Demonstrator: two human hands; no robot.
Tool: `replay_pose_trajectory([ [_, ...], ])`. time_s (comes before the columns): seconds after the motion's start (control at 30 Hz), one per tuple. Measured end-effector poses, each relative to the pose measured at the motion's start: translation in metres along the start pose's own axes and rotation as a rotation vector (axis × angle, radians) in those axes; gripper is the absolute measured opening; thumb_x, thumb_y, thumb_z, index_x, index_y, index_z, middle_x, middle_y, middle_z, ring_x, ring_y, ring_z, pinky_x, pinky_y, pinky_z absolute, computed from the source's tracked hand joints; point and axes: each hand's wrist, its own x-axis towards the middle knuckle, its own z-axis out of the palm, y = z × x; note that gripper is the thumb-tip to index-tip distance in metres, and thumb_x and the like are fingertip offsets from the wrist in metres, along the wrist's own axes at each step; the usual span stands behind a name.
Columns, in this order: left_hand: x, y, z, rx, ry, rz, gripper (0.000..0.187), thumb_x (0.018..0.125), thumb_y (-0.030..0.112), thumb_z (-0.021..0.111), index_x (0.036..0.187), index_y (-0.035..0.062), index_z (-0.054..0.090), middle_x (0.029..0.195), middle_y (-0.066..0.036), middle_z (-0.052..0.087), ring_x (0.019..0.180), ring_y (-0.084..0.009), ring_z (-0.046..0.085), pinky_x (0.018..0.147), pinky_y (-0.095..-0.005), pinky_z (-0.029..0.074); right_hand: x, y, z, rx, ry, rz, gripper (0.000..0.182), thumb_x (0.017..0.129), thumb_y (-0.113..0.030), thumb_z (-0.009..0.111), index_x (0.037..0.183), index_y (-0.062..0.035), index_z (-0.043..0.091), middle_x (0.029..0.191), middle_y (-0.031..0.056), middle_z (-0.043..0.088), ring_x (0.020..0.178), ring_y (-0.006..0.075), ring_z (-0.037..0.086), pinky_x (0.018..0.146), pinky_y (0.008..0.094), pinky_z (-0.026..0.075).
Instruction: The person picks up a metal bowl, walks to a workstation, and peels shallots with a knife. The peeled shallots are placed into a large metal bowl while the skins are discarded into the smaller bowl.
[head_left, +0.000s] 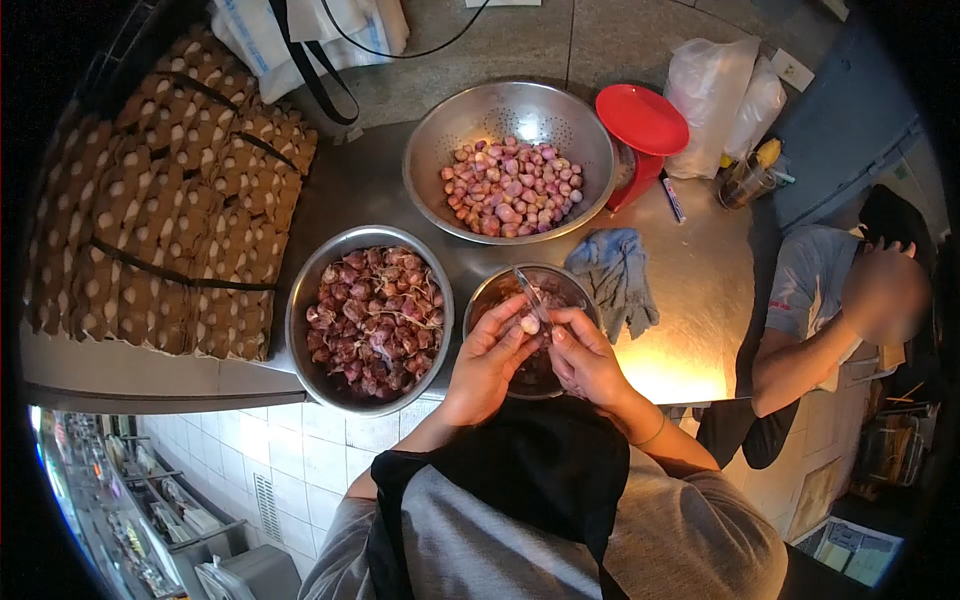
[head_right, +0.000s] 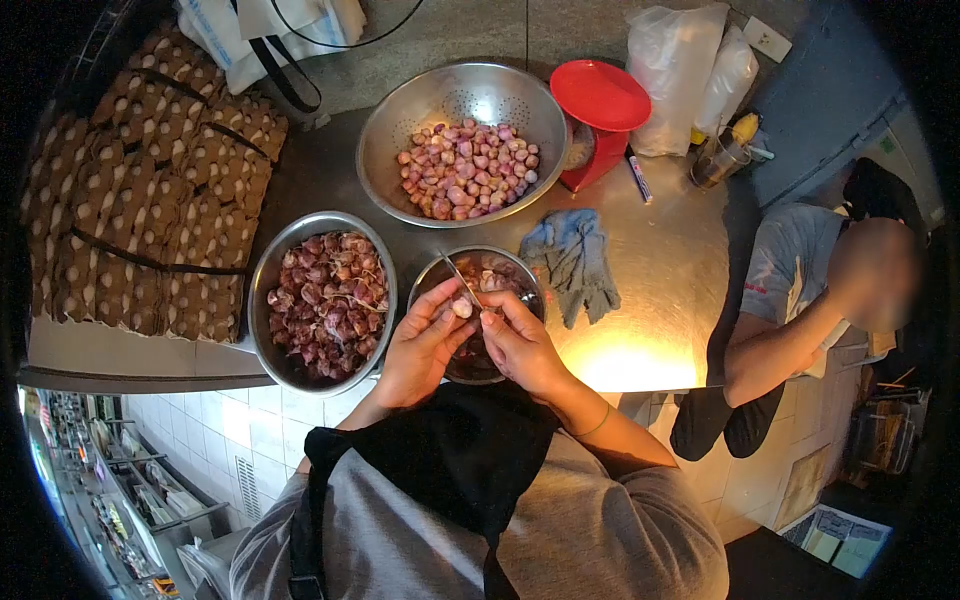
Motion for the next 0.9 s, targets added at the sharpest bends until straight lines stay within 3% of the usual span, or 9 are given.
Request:
replay_pose_trajectory([
  [0.1, -0.001, 0.000, 0.001, 0.085, 0.022, 0.012, 0.036, 0.086, 0.006, 0.054, 0.121, 0.0057, 0.042, 0.114, -0.006, 0.049, 0.106, -0.0127, 0.048, 0.089, -0.0274, 0.041, 0.002, 0.009, -0.001, -0.116, 0.013, -0.107, 0.021, 0.094, -0.018, 0.041, 0.112, -0.0077, 0.046, 0.062, -0.0060, 0.035, 0.047, 0.0023, 0.031, 0.043, 0.0171, 0.024],
  [0.27, 0.002, -0.005, -0.008, 0.342, 0.021, 0.139, 0.039, 0.086, 0.004, 0.053, 0.121, 0.0046, 0.038, 0.107, -0.007, 0.051, 0.100, -0.0131, 0.050, 0.088, -0.0273, 0.040, 0.000, 0.008, -0.002, -0.104, -0.005, -0.089, 0.022, 0.094, -0.018, 0.041, 0.113, -0.0082, 0.046, 0.062, -0.0064, 0.035, 0.048, 0.0020, 0.031, 0.043, 0.0174, 0.023],
  [0.5, -0.009, 0.007, 0.000, 0.291, -0.054, 0.070, 0.042, 0.085, 0.002, 0.054, 0.123, 0.0055, 0.038, 0.105, -0.006, 0.053, 0.098, -0.0122, 0.051, 0.087, -0.0265, 0.040, 0.001, -0.005, -0.011, -0.155, 0.069, -0.035, 0.023, 0.094, -0.017, 0.041, 0.115, -0.0088, 0.045, 0.063, -0.0064, 0.035, 0.049, 0.0021, 0.031, 0.044, 0.0173, 0.023],
  [0.53, -0.009, 0.006, -0.002, 0.290, -0.057, 0.074, 0.041, 0.084, 0.002, 0.055, 0.122, 0.0057, 0.040, 0.105, -0.006, 0.053, 0.098, -0.0122, 0.051, 0.088, -0.0265, 0.041, 0.001, -0.005, -0.013, -0.174, 0.066, -0.022, 0.032, 0.094, -0.016, 0.041, 0.125, -0.0102, 0.040, 0.063, -0.0064, 0.035, 0.049, 0.0023, 0.031, 0.044, 0.0169, 0.023],
  [0.63, -0.009, 0.005, -0.005, 0.291, -0.041, 0.077, 0.035, 0.084, 0.002, 0.055, 0.118, 0.0062, 0.046, 0.103, -0.005, 0.055, 0.098, -0.0125, 0.052, 0.087, -0.0271, 0.042, -0.005, -0.015, -0.005, -0.229, 0.071, -0.031, 0.043, 0.093, -0.015, 0.041, 0.135, -0.0124, 0.030, 0.062, -0.0063, 0.035, 0.049, 0.0024, 0.030, 0.044, 0.0163, 0.024],
  [0.73, -0.009, 0.006, -0.005, 0.232, -0.029, 0.085, 0.027, 0.085, 0.002, 0.055, 0.111, 0.0065, 0.052, 0.102, -0.004, 0.056, 0.095, -0.0129, 0.054, 0.085, -0.0279, 0.045, -0.006, -0.011, -0.013, -0.275, -0.057, 0.020, 0.048, 0.094, -0.016, 0.039, 0.139, -0.0136, 0.022, 0.059, -0.0053, 0.035, 0.046, 0.0035, 0.031, 0.043, 0.0161, 0.026],
  [0.9, -0.006, 0.008, -0.003, 0.130, -0.002, 0.080, 0.018, 0.086, 0.003, 0.052, 0.104, 0.0070, 0.054, 0.100, -0.003, 0.056, 0.093, -0.0130, 0.055, 0.085, -0.0289, 0.046, -0.018, -0.014, -0.006, 0.011, -0.164, 0.124, 0.046, 0.095, -0.017, 0.036, 0.139, -0.0127, 0.023, 0.054, -0.0034, 0.035, 0.042, 0.0054, 0.032, 0.040, 0.0171, 0.028],
])
